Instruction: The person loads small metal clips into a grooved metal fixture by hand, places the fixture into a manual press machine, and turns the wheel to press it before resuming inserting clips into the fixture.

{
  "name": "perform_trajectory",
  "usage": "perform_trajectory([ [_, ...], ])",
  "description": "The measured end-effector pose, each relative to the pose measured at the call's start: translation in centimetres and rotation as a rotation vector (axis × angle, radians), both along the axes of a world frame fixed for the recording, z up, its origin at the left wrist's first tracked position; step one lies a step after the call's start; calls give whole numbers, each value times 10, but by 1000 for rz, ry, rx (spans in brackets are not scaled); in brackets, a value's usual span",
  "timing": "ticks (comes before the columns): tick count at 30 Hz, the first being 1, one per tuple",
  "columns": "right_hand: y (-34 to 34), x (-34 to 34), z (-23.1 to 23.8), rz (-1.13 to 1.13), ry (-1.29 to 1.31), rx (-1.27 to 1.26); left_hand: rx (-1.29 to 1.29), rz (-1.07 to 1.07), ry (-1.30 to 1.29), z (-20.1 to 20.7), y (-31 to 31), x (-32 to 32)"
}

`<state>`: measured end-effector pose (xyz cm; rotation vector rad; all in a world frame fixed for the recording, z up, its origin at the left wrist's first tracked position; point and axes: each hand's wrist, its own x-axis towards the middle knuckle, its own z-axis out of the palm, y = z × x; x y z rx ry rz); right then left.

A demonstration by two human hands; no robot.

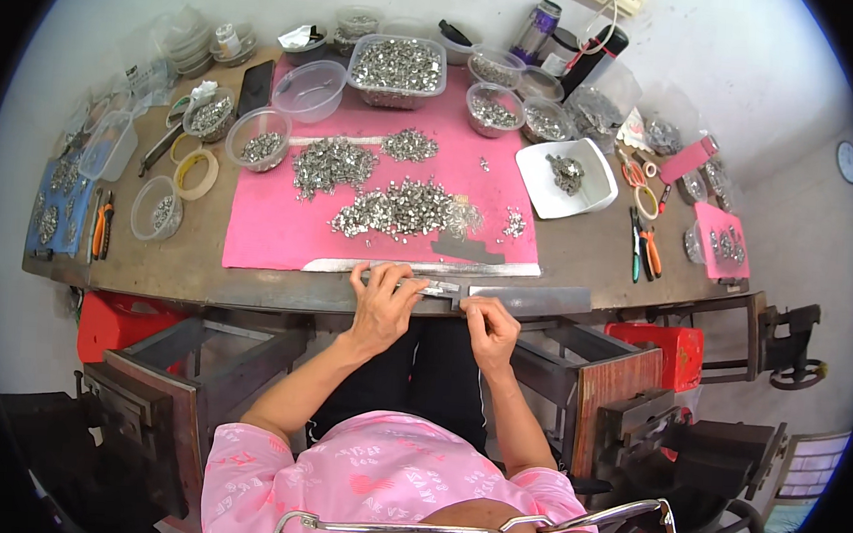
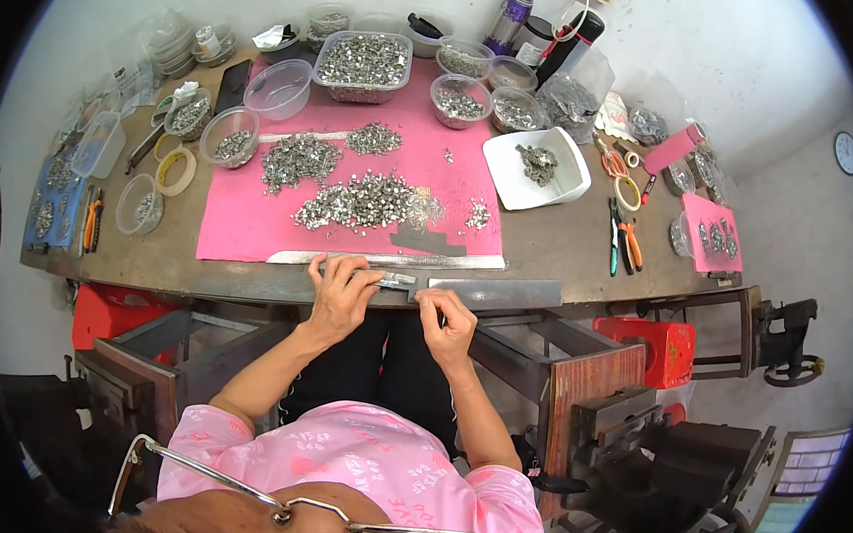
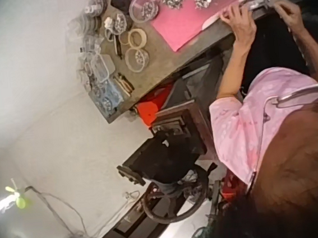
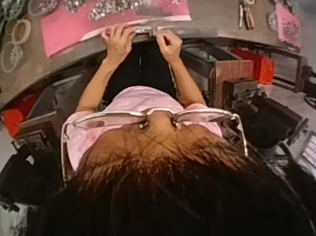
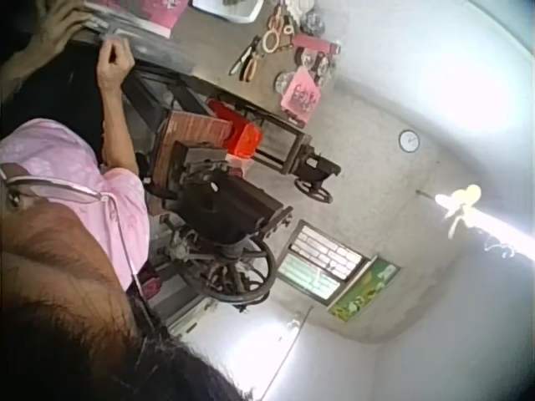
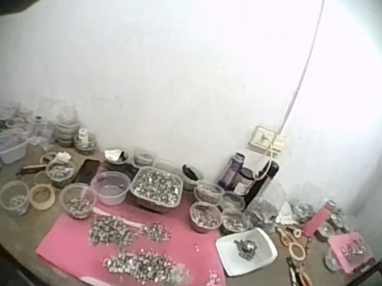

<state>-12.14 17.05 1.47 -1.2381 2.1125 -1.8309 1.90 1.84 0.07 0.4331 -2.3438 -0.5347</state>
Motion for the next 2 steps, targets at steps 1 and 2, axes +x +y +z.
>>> perform_trajectory([
  [1, -1, -6, 5, 24, 15, 129, 5, 33, 1, -3, 1, -2],
  [2, -1, -11, 15, 42, 26, 261, 13, 60, -1, -6, 1, -2],
])
